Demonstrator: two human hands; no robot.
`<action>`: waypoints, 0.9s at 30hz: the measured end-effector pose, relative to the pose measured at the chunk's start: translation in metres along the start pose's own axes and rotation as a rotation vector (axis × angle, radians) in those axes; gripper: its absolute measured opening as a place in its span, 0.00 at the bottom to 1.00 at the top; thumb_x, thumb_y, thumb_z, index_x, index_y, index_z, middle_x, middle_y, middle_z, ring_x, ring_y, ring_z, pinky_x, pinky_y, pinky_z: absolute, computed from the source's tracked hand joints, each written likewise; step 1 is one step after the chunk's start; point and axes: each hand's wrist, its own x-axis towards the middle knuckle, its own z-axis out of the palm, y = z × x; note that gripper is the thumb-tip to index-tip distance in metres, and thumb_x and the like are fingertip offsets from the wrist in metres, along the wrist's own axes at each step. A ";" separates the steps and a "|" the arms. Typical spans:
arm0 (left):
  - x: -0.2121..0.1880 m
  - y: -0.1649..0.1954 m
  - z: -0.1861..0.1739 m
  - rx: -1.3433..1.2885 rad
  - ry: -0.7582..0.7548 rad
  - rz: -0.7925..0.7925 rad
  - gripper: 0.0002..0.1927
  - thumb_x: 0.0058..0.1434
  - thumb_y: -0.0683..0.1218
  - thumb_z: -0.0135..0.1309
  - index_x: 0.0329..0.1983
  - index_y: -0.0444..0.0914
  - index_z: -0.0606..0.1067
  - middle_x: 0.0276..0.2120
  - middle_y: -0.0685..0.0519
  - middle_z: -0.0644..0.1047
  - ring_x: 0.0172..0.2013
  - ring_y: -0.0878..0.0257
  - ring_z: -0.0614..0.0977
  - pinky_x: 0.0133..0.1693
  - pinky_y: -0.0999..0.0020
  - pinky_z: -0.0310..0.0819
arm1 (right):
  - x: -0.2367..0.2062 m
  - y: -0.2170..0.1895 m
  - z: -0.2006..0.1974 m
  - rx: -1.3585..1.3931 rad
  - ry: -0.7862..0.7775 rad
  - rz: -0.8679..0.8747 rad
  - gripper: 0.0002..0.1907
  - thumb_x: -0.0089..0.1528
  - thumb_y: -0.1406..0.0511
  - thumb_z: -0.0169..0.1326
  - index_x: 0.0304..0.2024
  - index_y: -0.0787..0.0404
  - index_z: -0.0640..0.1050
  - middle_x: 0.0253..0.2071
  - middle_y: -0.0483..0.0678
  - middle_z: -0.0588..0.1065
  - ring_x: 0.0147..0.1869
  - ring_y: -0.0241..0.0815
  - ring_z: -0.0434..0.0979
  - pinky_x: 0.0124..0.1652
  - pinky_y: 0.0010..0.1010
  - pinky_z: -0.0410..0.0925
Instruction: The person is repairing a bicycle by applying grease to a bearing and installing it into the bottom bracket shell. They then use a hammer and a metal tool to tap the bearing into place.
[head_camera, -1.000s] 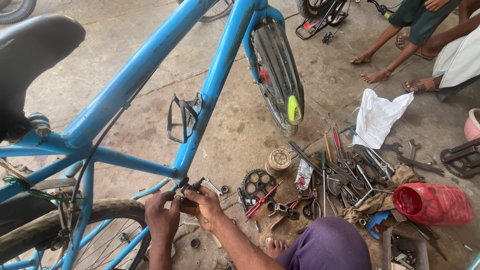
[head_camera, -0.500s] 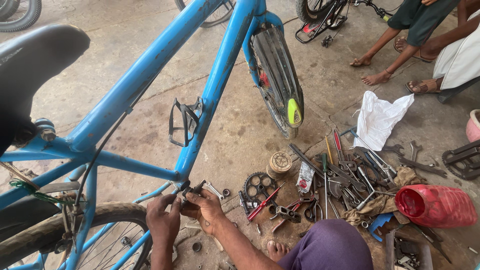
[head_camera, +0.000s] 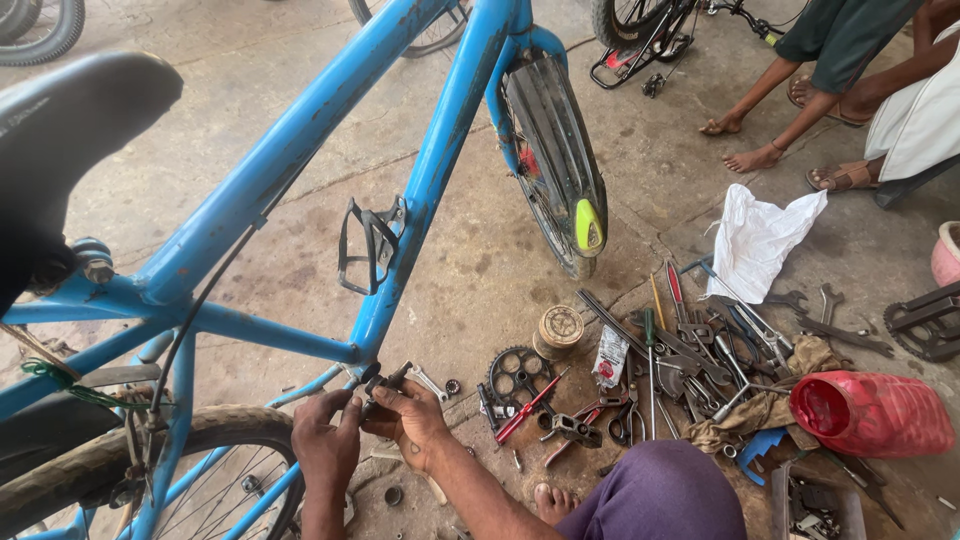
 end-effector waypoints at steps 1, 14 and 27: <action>0.000 0.000 0.000 0.000 -0.003 -0.004 0.09 0.57 0.46 0.63 0.38 0.37 0.83 0.37 0.48 0.82 0.44 0.53 0.81 0.49 0.58 0.74 | 0.000 -0.001 0.000 -0.002 0.006 0.003 0.17 0.59 0.63 0.66 0.46 0.60 0.76 0.39 0.49 0.79 0.44 0.45 0.84 0.47 0.42 0.80; -0.011 0.010 0.021 -0.300 0.089 0.011 0.19 0.68 0.47 0.59 0.22 0.34 0.75 0.24 0.49 0.76 0.26 0.60 0.76 0.33 0.66 0.69 | -0.031 -0.064 0.030 0.052 0.172 -0.435 0.18 0.56 0.65 0.64 0.46 0.64 0.77 0.41 0.53 0.81 0.38 0.45 0.82 0.34 0.37 0.80; 0.013 0.015 -0.002 -0.234 0.036 -0.145 0.14 0.65 0.44 0.57 0.51 0.34 0.79 0.38 0.45 0.83 0.38 0.59 0.84 0.44 0.63 0.77 | -0.071 -0.075 0.053 0.179 0.074 -0.392 0.15 0.61 0.64 0.61 0.45 0.68 0.75 0.33 0.55 0.77 0.33 0.48 0.80 0.34 0.37 0.78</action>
